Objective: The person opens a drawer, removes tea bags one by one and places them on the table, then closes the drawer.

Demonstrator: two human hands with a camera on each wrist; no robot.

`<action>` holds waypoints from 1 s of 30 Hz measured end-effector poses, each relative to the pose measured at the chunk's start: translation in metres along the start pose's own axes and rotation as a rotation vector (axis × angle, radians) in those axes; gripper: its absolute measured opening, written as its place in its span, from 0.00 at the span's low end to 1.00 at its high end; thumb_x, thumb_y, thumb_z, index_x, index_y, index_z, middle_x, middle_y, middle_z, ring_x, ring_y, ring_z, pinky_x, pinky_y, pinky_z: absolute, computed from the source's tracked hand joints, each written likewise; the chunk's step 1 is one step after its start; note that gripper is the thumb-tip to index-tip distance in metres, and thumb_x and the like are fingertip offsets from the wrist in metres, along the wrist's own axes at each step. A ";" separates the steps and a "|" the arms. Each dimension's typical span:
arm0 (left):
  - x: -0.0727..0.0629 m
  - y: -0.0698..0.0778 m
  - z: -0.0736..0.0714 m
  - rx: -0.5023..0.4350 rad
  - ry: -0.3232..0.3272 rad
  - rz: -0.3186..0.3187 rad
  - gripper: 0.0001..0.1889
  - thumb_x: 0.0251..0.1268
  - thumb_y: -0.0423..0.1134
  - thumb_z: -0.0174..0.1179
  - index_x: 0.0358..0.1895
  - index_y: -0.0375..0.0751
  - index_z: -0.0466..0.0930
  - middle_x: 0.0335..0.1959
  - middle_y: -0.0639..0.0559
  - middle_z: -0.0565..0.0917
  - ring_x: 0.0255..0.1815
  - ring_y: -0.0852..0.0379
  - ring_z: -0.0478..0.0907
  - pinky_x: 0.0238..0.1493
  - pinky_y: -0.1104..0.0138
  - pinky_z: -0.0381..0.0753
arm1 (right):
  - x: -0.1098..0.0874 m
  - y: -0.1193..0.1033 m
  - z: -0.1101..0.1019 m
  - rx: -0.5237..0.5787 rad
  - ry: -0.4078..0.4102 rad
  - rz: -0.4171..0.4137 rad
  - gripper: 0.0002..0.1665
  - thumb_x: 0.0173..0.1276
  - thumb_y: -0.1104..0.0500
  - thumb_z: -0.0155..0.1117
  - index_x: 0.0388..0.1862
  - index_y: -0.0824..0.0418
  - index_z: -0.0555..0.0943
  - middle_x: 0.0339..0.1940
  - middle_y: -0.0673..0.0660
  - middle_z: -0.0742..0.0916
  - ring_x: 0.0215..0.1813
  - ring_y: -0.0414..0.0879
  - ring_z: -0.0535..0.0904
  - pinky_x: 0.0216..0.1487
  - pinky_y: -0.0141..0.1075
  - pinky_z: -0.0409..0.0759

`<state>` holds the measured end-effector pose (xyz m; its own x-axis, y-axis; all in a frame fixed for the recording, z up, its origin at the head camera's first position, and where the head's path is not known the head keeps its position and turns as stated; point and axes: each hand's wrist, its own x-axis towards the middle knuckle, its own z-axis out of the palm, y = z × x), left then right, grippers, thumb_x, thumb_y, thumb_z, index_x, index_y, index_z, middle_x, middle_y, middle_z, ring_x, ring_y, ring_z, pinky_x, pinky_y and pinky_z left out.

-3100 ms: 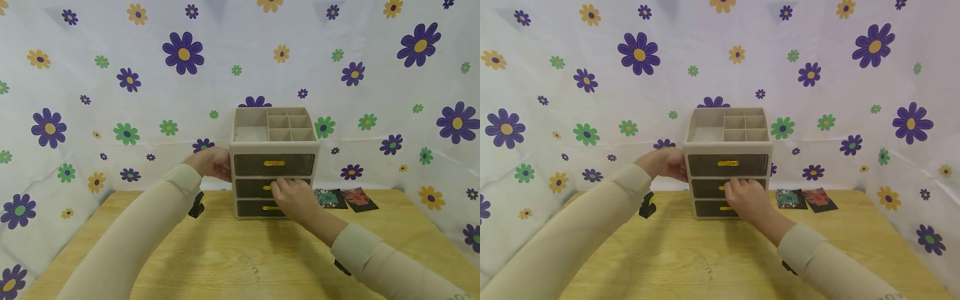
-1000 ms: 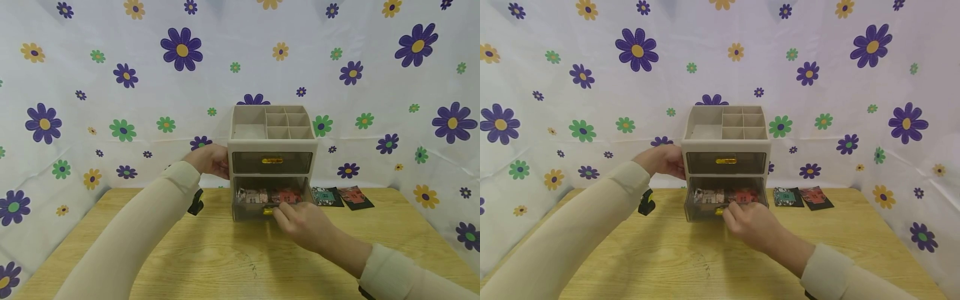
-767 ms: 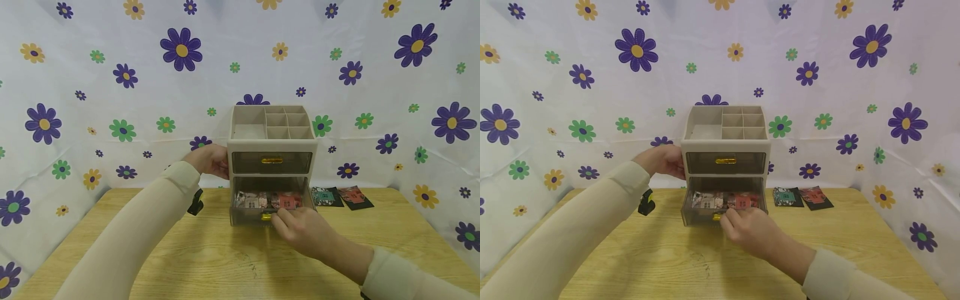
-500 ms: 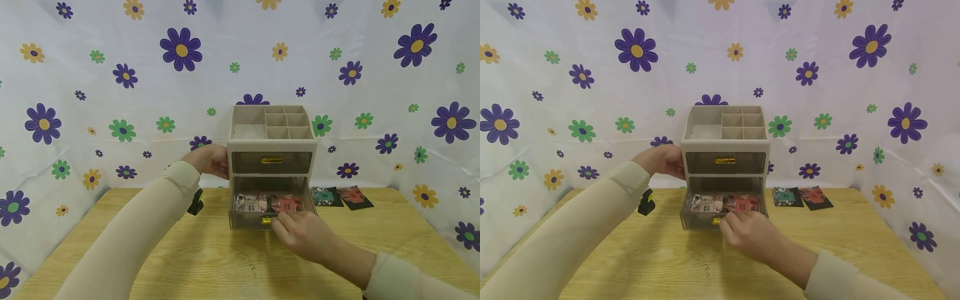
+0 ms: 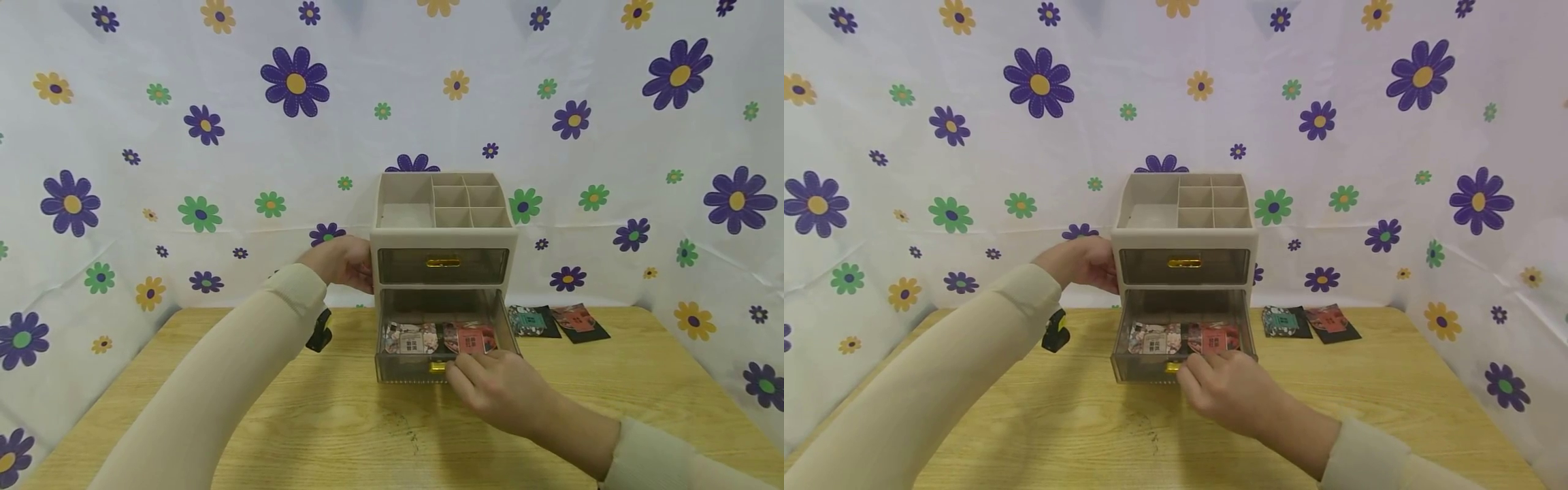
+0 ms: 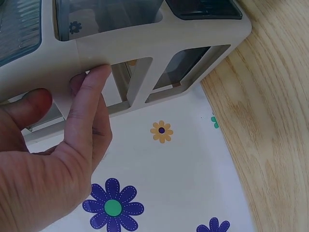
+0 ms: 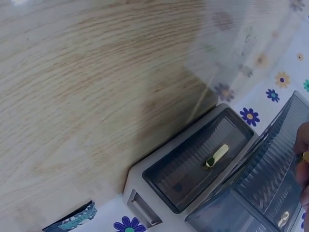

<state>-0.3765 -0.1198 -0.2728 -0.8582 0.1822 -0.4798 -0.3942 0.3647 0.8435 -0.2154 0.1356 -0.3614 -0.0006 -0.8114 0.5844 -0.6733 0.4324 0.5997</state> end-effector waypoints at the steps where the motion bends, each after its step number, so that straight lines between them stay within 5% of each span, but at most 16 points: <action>1: 0.000 0.000 0.000 -0.002 -0.001 -0.001 0.19 0.73 0.24 0.44 0.64 0.30 0.70 0.48 0.36 0.77 0.45 0.44 0.79 0.60 0.53 0.82 | 0.000 0.001 0.000 0.003 0.001 0.002 0.26 0.80 0.69 0.34 0.27 0.62 0.78 0.22 0.52 0.81 0.17 0.39 0.78 0.15 0.25 0.76; 20: 0.001 -0.002 0.002 -0.018 -0.014 0.016 0.18 0.74 0.26 0.45 0.64 0.30 0.70 0.52 0.34 0.76 0.51 0.42 0.78 0.60 0.52 0.82 | 0.000 0.001 -0.003 0.032 0.001 -0.032 0.26 0.81 0.69 0.34 0.29 0.62 0.79 0.24 0.52 0.84 0.20 0.40 0.81 0.20 0.26 0.80; 26: 0.001 -0.004 -0.002 -0.018 -0.015 0.020 0.18 0.76 0.29 0.46 0.65 0.31 0.69 0.59 0.31 0.75 0.58 0.39 0.77 0.61 0.51 0.81 | 0.015 0.017 -0.009 0.143 0.050 -0.060 0.19 0.77 0.60 0.47 0.27 0.57 0.80 0.18 0.46 0.80 0.16 0.36 0.72 0.16 0.25 0.72; 30: 0.002 -0.005 -0.003 -0.029 -0.033 0.023 0.19 0.76 0.28 0.44 0.66 0.32 0.68 0.61 0.31 0.73 0.60 0.39 0.76 0.62 0.52 0.81 | 0.024 0.040 -0.012 0.243 0.011 0.068 0.05 0.67 0.62 0.63 0.31 0.59 0.84 0.24 0.48 0.84 0.25 0.40 0.80 0.28 0.31 0.83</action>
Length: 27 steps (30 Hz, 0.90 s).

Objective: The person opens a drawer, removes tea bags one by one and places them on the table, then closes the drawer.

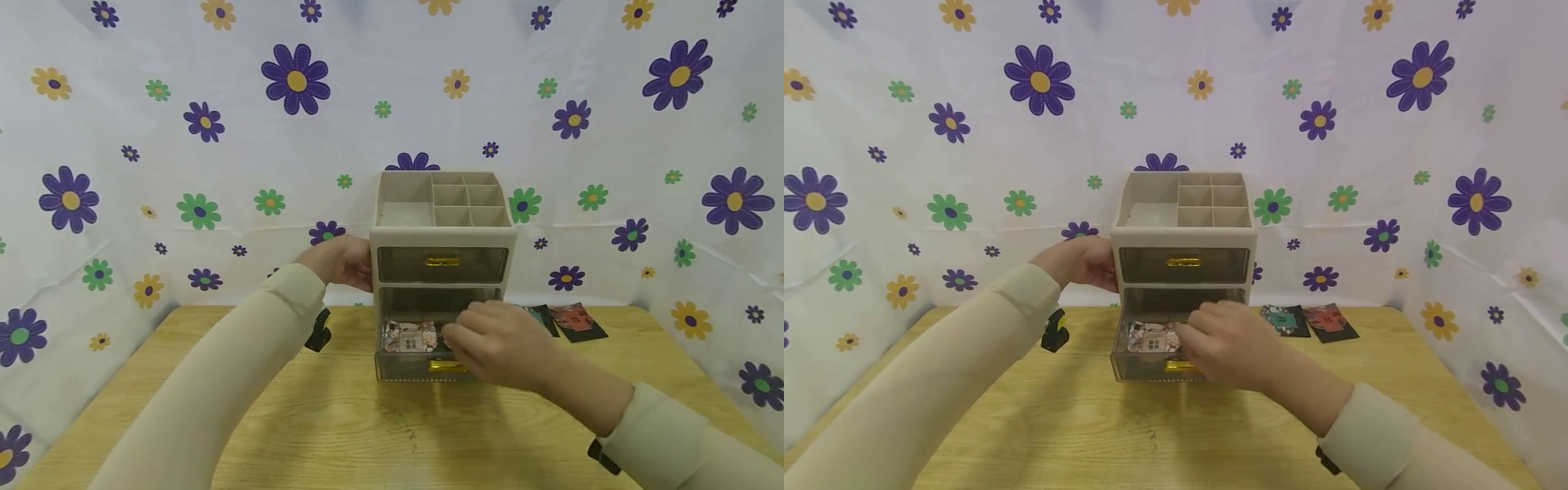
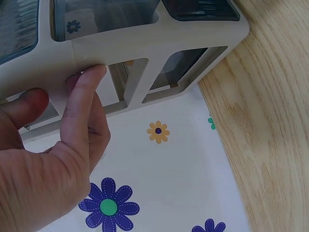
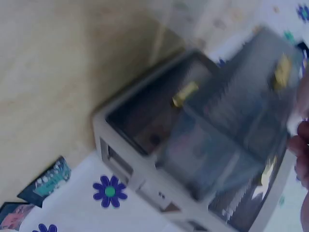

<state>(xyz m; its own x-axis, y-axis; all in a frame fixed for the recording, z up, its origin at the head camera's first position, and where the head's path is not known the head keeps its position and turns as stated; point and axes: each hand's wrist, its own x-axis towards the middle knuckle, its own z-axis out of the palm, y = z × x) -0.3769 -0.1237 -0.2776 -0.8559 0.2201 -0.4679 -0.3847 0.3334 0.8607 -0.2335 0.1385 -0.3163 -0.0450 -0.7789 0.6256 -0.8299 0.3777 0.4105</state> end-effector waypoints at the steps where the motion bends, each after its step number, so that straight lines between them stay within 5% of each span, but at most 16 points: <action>1: 0.001 0.000 0.000 -0.003 -0.003 -0.002 0.19 0.75 0.28 0.44 0.66 0.32 0.68 0.61 0.32 0.74 0.60 0.39 0.76 0.62 0.52 0.80 | 0.001 0.006 -0.002 0.013 -0.031 0.053 0.01 0.64 0.63 0.67 0.34 0.59 0.85 0.27 0.50 0.86 0.30 0.42 0.82 0.33 0.33 0.85; 4: 0.002 -0.001 0.000 -0.002 -0.002 -0.010 0.19 0.74 0.27 0.43 0.66 0.32 0.68 0.58 0.33 0.75 0.56 0.41 0.77 0.61 0.53 0.81 | 0.004 0.020 -0.005 0.071 -0.206 0.233 0.11 0.57 0.62 0.76 0.40 0.60 0.87 0.36 0.52 0.89 0.39 0.46 0.86 0.42 0.39 0.87; 8: 0.002 -0.001 0.000 0.021 0.008 -0.019 0.18 0.74 0.26 0.44 0.64 0.32 0.70 0.53 0.35 0.77 0.50 0.43 0.79 0.60 0.53 0.82 | 0.008 0.030 -0.005 0.177 -0.506 0.442 0.19 0.60 0.59 0.76 0.50 0.60 0.86 0.48 0.55 0.89 0.49 0.50 0.86 0.49 0.44 0.87; 14: 0.003 0.000 0.000 0.019 0.005 -0.007 0.18 0.72 0.24 0.44 0.62 0.31 0.70 0.49 0.37 0.76 0.46 0.45 0.79 0.59 0.55 0.83 | 0.014 0.036 0.006 0.316 -0.800 0.500 0.26 0.58 0.60 0.77 0.56 0.63 0.82 0.50 0.57 0.88 0.53 0.50 0.84 0.55 0.45 0.84; 20: 0.001 -0.001 -0.001 0.007 0.008 -0.013 0.18 0.72 0.25 0.44 0.62 0.31 0.70 0.48 0.38 0.76 0.45 0.46 0.79 0.59 0.55 0.83 | 0.016 0.039 0.017 0.239 -0.945 0.450 0.17 0.59 0.63 0.75 0.48 0.61 0.85 0.37 0.53 0.85 0.38 0.44 0.80 0.45 0.43 0.85; 27: -0.002 0.000 -0.003 0.035 0.011 -0.006 0.16 0.75 0.29 0.45 0.61 0.32 0.71 0.47 0.37 0.77 0.43 0.46 0.80 0.54 0.56 0.86 | 0.019 0.038 0.021 0.234 -0.938 0.462 0.11 0.59 0.65 0.73 0.42 0.58 0.85 0.31 0.50 0.79 0.31 0.43 0.73 0.38 0.40 0.81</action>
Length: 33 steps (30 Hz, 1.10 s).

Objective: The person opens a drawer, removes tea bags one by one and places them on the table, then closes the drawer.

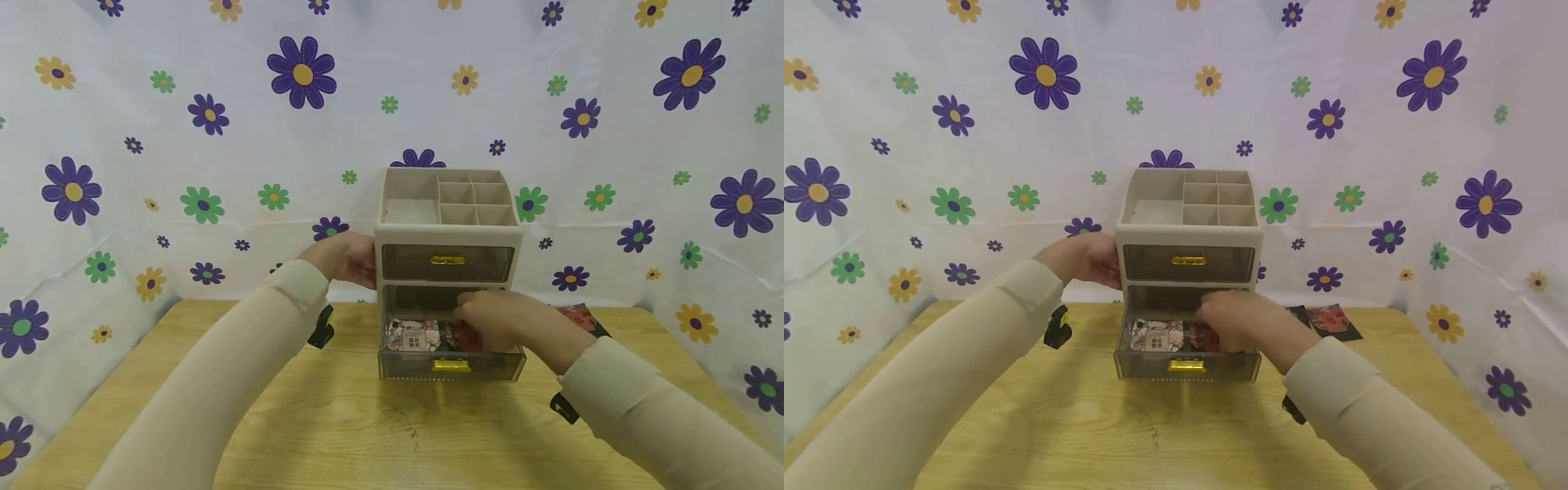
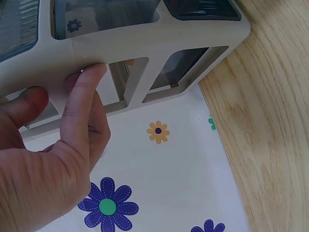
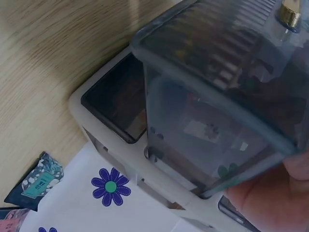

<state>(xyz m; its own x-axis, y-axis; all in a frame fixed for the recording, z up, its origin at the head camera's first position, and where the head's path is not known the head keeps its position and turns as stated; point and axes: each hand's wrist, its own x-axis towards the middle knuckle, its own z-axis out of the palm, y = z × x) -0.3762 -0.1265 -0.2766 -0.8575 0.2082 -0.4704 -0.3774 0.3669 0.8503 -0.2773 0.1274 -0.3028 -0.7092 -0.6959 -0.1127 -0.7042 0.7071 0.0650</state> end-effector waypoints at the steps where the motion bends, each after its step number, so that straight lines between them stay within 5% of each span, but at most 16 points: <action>1: 0.000 0.000 0.000 0.006 -0.001 -0.003 0.16 0.75 0.29 0.45 0.61 0.32 0.72 0.47 0.37 0.77 0.43 0.47 0.80 0.53 0.57 0.86 | 0.001 -0.001 0.000 -0.007 0.006 0.001 0.10 0.60 0.66 0.72 0.41 0.58 0.84 0.31 0.49 0.79 0.31 0.43 0.73 0.38 0.40 0.81; 10: -0.001 0.000 0.000 0.003 -0.009 -0.011 0.15 0.75 0.29 0.43 0.59 0.32 0.71 0.44 0.40 0.77 0.38 0.50 0.79 0.38 0.64 0.88 | 0.007 -0.007 0.007 -0.096 0.067 0.035 0.10 0.61 0.67 0.73 0.40 0.56 0.87 0.35 0.50 0.87 0.38 0.45 0.83 0.47 0.44 0.86; 19: 0.000 0.001 0.002 -0.019 -0.014 -0.012 0.19 0.75 0.28 0.43 0.65 0.31 0.69 0.49 0.38 0.76 0.46 0.47 0.78 0.59 0.56 0.83 | 0.002 -0.005 0.006 -0.106 0.132 0.079 0.13 0.60 0.71 0.71 0.43 0.58 0.87 0.34 0.53 0.89 0.34 0.46 0.84 0.38 0.41 0.86; 25: 0.000 0.000 0.001 -0.002 -0.007 -0.003 0.18 0.75 0.29 0.44 0.64 0.32 0.71 0.49 0.38 0.78 0.46 0.47 0.79 0.59 0.55 0.83 | -0.010 -0.005 -0.005 -0.026 0.179 0.076 0.13 0.65 0.70 0.63 0.47 0.61 0.85 0.35 0.54 0.89 0.35 0.46 0.86 0.38 0.41 0.87; 33: -0.001 0.000 0.001 -0.002 -0.006 0.001 0.17 0.74 0.28 0.45 0.62 0.31 0.71 0.48 0.38 0.78 0.43 0.48 0.80 0.58 0.55 0.84 | -0.035 0.007 -0.022 0.100 0.318 0.133 0.16 0.66 0.62 0.70 0.51 0.67 0.82 0.38 0.58 0.90 0.39 0.49 0.87 0.42 0.44 0.87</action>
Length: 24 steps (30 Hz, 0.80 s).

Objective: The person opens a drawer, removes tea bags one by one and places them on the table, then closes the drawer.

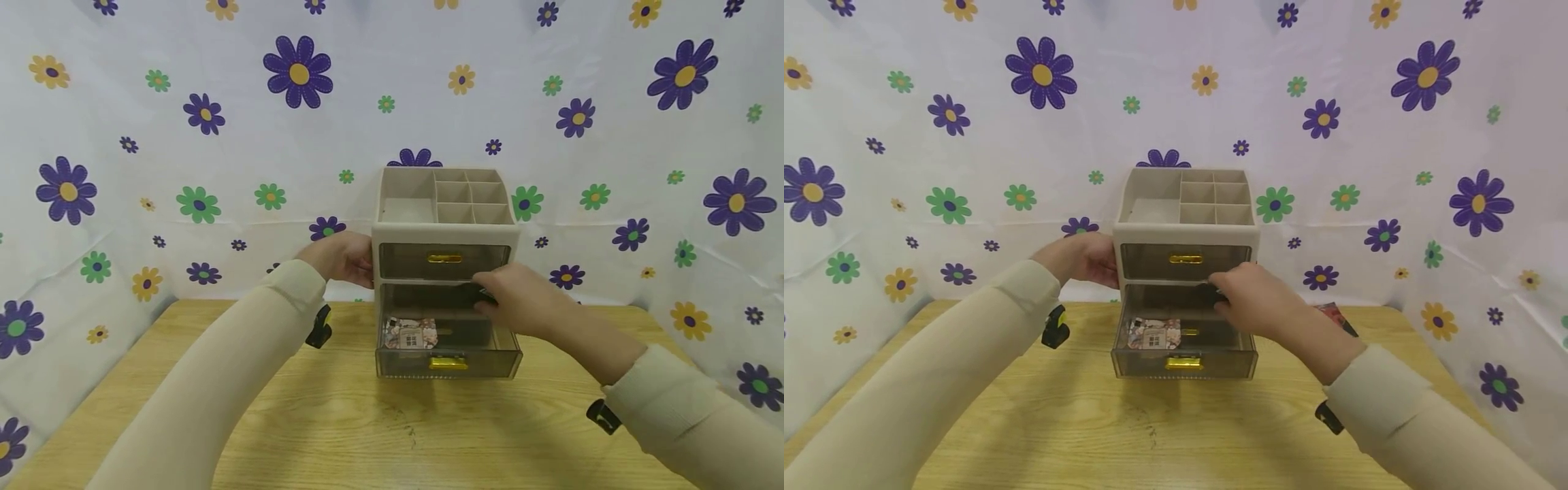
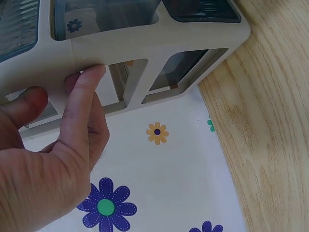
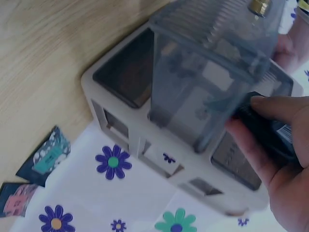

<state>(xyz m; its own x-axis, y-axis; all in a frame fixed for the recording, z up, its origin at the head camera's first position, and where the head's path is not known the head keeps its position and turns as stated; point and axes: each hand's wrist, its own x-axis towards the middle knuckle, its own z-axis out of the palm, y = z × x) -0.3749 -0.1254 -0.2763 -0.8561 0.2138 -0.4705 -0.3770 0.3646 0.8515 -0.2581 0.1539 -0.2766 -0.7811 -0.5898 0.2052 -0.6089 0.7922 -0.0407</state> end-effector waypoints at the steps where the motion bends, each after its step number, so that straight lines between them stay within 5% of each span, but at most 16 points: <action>1: 0.000 0.000 0.000 0.000 0.002 0.000 0.16 0.75 0.28 0.45 0.61 0.32 0.71 0.47 0.38 0.78 0.43 0.48 0.80 0.58 0.55 0.83 | -0.002 0.002 -0.002 0.007 0.029 0.006 0.15 0.65 0.62 0.71 0.49 0.67 0.82 0.37 0.57 0.90 0.37 0.48 0.86 0.41 0.43 0.87; 10: 0.001 -0.001 0.000 -0.003 -0.003 0.002 0.15 0.75 0.30 0.44 0.60 0.32 0.72 0.47 0.38 0.78 0.43 0.47 0.81 0.58 0.55 0.84 | -0.028 0.017 -0.011 0.026 0.272 0.034 0.09 0.60 0.60 0.74 0.34 0.61 0.81 0.27 0.53 0.88 0.29 0.46 0.82 0.31 0.42 0.82; 17: 0.001 -0.001 -0.001 0.001 -0.002 0.004 0.16 0.75 0.29 0.44 0.61 0.31 0.71 0.47 0.38 0.78 0.42 0.47 0.81 0.59 0.55 0.83 | -0.043 0.034 -0.009 -0.082 0.489 -0.057 0.13 0.55 0.63 0.75 0.25 0.60 0.76 0.19 0.51 0.81 0.20 0.40 0.69 0.20 0.33 0.70; 24: 0.000 -0.001 -0.002 0.003 0.000 0.006 0.17 0.75 0.30 0.45 0.63 0.32 0.71 0.49 0.37 0.78 0.45 0.46 0.80 0.58 0.54 0.84 | -0.053 0.055 -0.003 -0.081 0.530 0.023 0.08 0.54 0.64 0.70 0.26 0.63 0.78 0.19 0.54 0.83 0.19 0.40 0.67 0.19 0.32 0.67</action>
<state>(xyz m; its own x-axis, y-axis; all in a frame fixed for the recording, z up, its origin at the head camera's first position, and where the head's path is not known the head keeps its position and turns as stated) -0.3750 -0.1271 -0.2766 -0.8583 0.2155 -0.4656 -0.3710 0.3661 0.8534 -0.2497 0.2295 -0.2867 -0.6041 -0.4285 0.6718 -0.5635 0.8259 0.0201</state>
